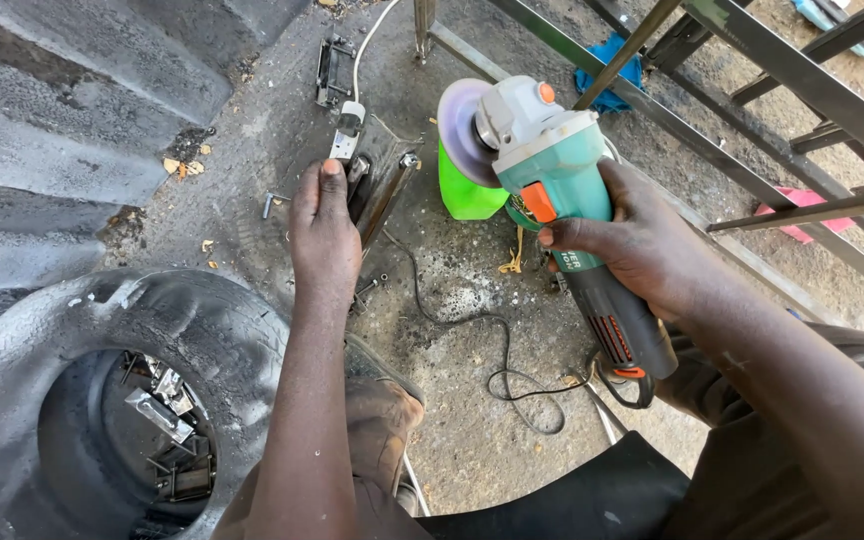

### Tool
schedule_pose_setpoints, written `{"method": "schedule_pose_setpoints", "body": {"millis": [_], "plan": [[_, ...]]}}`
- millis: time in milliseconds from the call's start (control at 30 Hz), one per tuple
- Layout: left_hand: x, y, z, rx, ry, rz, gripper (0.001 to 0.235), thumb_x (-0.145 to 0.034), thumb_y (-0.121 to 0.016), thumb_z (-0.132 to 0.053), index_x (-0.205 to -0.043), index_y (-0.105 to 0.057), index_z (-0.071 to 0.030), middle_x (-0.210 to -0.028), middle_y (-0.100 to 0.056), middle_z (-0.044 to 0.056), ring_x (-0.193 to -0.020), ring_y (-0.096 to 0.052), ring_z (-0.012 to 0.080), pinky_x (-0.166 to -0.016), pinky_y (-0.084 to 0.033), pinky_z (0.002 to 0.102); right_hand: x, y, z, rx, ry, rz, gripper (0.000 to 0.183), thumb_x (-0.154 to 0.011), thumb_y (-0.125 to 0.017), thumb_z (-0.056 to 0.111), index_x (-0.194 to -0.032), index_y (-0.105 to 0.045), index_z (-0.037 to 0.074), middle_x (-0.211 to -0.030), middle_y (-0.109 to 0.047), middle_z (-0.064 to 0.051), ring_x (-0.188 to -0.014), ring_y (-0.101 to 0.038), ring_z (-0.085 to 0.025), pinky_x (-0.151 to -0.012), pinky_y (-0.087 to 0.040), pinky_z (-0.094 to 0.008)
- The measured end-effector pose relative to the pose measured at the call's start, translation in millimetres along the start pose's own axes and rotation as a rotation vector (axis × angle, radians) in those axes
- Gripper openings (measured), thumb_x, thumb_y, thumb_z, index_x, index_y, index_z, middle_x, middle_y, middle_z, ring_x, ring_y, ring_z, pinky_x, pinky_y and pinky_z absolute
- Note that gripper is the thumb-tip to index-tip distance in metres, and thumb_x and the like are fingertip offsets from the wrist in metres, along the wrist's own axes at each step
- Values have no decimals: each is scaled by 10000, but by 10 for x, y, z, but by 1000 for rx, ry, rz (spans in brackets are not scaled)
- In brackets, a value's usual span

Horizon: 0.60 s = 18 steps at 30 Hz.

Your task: The person is using a handheld angle grinder to smooth the edges of various small metal pieces.

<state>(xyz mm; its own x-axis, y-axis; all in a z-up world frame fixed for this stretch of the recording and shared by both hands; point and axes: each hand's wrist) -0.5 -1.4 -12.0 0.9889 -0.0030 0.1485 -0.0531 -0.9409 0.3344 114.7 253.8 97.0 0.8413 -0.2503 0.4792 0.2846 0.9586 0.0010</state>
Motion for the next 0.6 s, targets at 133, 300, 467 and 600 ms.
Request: {"method": "schedule_pose_setpoints", "body": {"millis": [133,300,467,600], "plan": [[161,-51,-376,-93,-38,46,296,-1103,-469,-391,-1174,-646,-165,-1035,-621,149,-1097,-612,312,-1043,-437,485,-93,99,-152,50,45,42,641,-694,-840,64,-1254,-552,-53,-971,-678,-269,-699,-723,-335,-691,-637,-482],[117,-65,-314,-326,-169,97,185,-1101,-454,-219,-1160,-615,-148,-1060,-597,94,-1097,-576,343,-1000,-328,590,-78,131,-142,334,109,46,690,-741,-855,154,-1311,-529,-56,-1025,-662,-263,-813,-739,-352,-825,-581,-540],[89,-80,-287,-489,-251,52,157,-1090,-480,-195,-1133,-630,-203,-1005,-577,35,-1043,-566,280,-915,-327,508,42,35,8,569,121,8,769,-744,-858,303,-1356,-517,-12,-1142,-628,-316,-1098,-635,-554,-906,-477,-659],[65,-91,-234,-619,-307,82,146,-1082,-500,-199,-1106,-644,-210,-976,-543,11,-1028,-552,252,-880,-328,478,78,2,23,663,57,-18,758,-738,-863,330,-1335,-532,-1,-1126,-649,-318,-1089,-639,-562,-907,-488,-662]]}}
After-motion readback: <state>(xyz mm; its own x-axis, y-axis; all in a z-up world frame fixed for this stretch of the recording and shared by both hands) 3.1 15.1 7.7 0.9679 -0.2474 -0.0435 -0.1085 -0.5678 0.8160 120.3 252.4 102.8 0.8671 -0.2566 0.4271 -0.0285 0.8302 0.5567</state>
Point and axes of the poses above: each hand's wrist, its own x-axis away from the middle knuckle, its own y-axis out of the back of the hand, z = x × y
